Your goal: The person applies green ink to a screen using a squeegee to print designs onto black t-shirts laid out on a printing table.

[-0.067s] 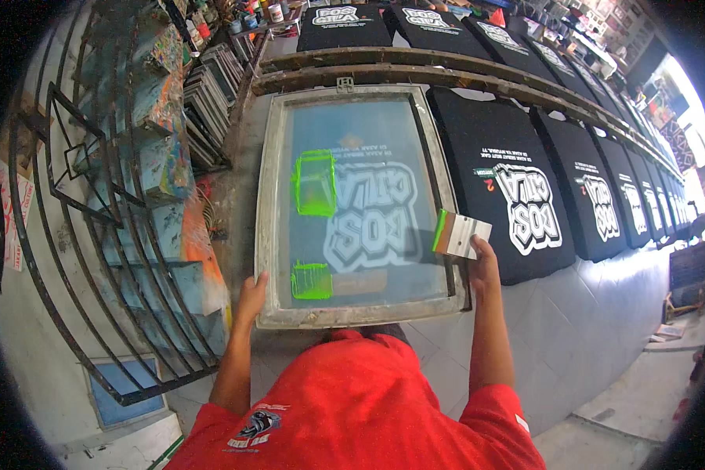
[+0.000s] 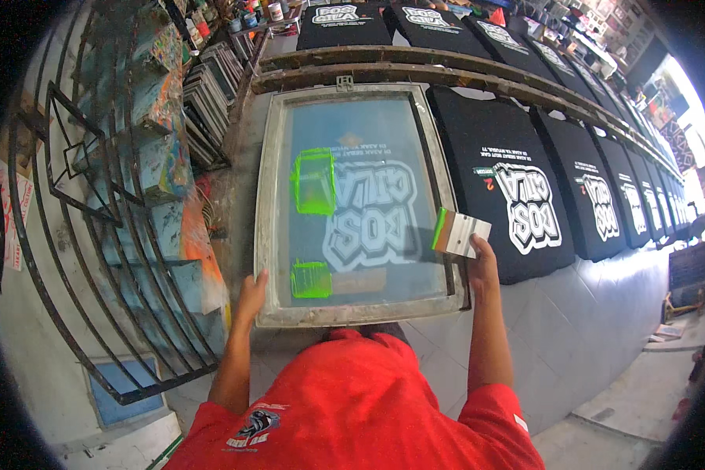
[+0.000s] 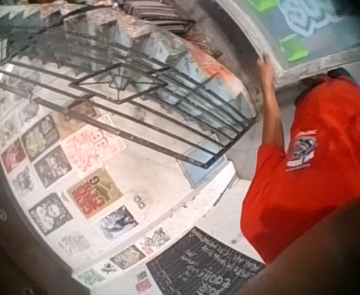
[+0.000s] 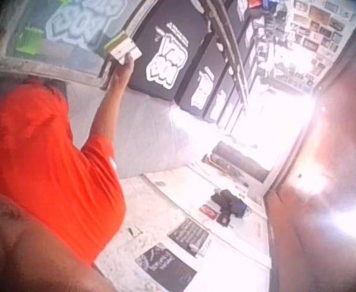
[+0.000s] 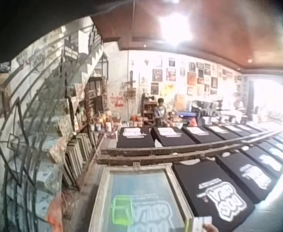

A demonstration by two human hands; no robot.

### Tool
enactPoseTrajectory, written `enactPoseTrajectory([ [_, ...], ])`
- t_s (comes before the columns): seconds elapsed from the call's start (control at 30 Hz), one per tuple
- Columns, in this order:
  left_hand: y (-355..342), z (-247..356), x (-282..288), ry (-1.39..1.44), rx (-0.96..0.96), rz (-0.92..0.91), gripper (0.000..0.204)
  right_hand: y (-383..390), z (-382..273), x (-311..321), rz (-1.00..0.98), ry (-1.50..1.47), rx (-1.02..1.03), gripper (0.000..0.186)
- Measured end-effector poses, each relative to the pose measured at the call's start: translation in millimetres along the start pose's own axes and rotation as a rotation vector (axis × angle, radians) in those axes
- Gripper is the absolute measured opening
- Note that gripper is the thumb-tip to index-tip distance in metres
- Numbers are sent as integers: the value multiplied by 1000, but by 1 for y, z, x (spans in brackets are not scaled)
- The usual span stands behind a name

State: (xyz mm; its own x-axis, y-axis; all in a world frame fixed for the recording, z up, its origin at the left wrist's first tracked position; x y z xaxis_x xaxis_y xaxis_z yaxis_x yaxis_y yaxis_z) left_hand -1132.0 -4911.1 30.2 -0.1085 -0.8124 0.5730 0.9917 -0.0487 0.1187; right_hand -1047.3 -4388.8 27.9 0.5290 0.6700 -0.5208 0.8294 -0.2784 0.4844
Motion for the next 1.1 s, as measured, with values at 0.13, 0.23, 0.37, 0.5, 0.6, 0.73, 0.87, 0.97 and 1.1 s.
enactPoseTrajectory([
  [0.13,-8,4,3,-17,162,-110,58,-9,2,9,-6,-36,-8,43],
  [0.23,-7,-6,1,3,170,-69,58,-10,0,10,-15,-76,5,44],
  [0.37,-8,-31,4,14,189,-133,63,-1,-20,-5,23,-63,122,46],
  [0.5,-3,-16,5,99,212,-117,63,12,-51,-58,-21,98,254,35],
  [0.6,-3,12,6,112,202,-94,60,13,-69,-131,-26,545,350,31],
  [0.73,-8,-13,0,136,172,-103,59,-24,-55,-241,-135,1125,484,28],
  [0.87,-14,-45,-12,324,156,-132,59,-68,-22,-336,-260,1542,679,39],
  [0.97,-11,-21,-6,191,142,-79,57,-87,-3,-372,-208,1839,737,36],
  [1.1,-12,-33,-10,272,109,-107,56,-114,21,-389,-230,1934,877,28],
])
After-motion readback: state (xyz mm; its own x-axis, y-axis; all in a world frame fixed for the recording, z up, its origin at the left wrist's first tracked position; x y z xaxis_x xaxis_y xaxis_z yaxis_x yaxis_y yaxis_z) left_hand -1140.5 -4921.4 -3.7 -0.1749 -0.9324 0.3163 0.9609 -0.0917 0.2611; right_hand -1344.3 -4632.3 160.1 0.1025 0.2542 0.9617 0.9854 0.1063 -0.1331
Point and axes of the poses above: each hand's wrist, its own y-axis away from the middle knuckle, its own x-axis out of the back of the hand, z = x × y, the point moved 3 cm from there along -y, towards the middle knuckle, and after that the axes turned 8 degrees about -x, right-handed, at the moved point
